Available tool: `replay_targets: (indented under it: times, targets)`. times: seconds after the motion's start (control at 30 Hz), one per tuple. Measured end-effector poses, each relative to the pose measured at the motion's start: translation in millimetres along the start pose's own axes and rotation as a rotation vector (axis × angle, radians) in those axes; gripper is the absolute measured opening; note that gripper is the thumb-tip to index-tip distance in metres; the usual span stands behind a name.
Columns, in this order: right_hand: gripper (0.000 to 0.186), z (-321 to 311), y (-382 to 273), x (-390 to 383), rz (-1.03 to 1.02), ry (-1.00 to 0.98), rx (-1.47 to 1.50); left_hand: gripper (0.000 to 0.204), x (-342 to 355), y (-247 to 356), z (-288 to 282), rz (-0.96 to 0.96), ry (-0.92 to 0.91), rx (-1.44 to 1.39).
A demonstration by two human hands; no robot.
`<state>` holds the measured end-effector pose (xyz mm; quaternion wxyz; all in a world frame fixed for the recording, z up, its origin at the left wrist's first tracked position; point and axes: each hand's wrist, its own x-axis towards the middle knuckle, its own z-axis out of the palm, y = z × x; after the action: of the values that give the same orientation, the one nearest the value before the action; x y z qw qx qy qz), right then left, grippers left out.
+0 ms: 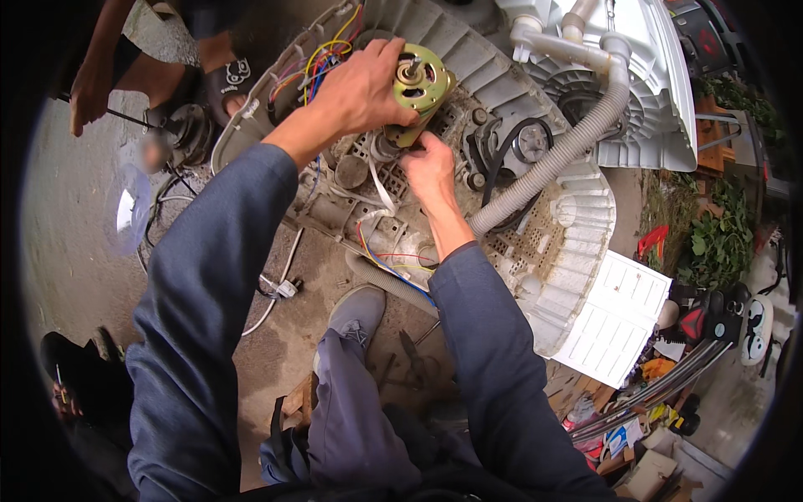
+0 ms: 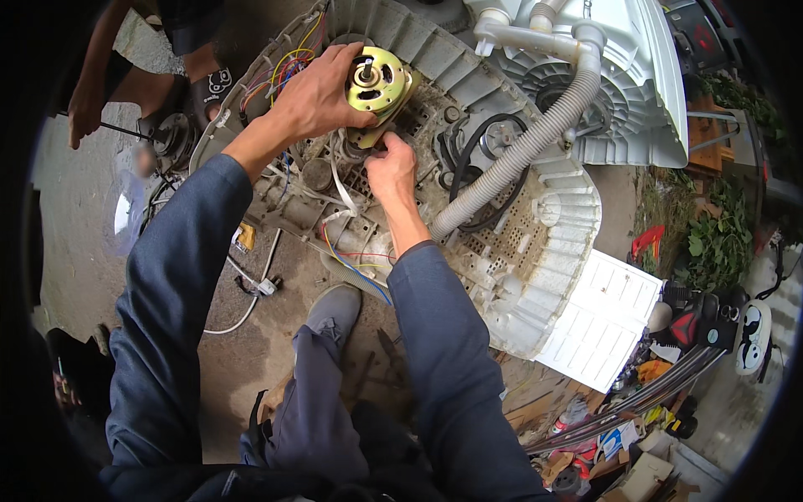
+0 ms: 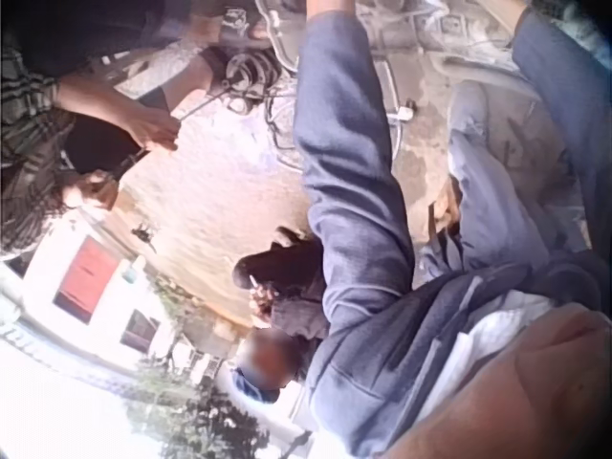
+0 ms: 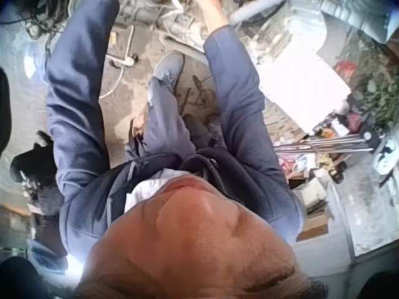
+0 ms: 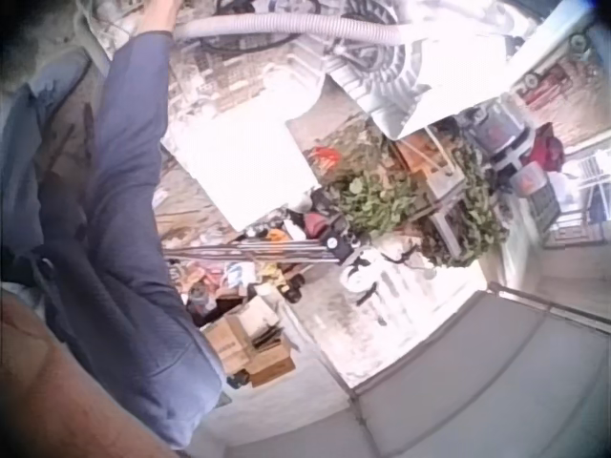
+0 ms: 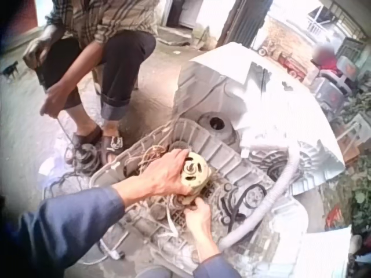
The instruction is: The person works on a disassembled washing machine, handling the motor and internal wiring. They use a screwdriver and a hammer to adjust components and secure parts within the machine's chassis.
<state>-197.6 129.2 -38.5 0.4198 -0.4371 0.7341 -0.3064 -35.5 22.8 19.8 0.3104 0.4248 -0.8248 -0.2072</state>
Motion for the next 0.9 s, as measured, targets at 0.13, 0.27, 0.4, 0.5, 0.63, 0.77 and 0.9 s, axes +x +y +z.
replay_targets:
  times: [0.13,0.27,0.4,0.5,0.63,0.77,0.9]
  targets:
    - [0.048,-11.0,9.7,39.3,-0.057,0.409,0.196,0.096,10.0,8.8,-0.1,0.042,-0.037,0.143]
    - [0.057,-28.0,-7.1,66.3,-0.191,0.397,0.001,0.106,9.2,12.7,-1.5,0.023,-0.020,0.105]
    - [0.056,-40.7,3.2,91.6,-0.229,0.272,-0.078,0.113,14.9,14.8,7.5,0.015,-0.067,0.037]
    - [0.052,-41.5,-5.3,93.5,-0.296,0.235,-0.055,0.103,15.5,19.4,-1.3,-0.060,-0.150,0.033]
    - [0.045,-45.5,-13.2,98.3,-0.330,0.235,-0.036,0.101,16.3,19.3,-1.0,-0.054,-0.147,0.010]
    - [0.047,-43.7,-17.3,92.8,-0.350,0.277,-0.085,0.100,15.1,17.1,-4.4,-0.063,-0.168,0.013]
    - [0.044,-42.6,-15.7,90.5,-0.347,0.317,-0.085,0.102,17.4,18.5,-6.6,-0.060,-0.194,0.005]
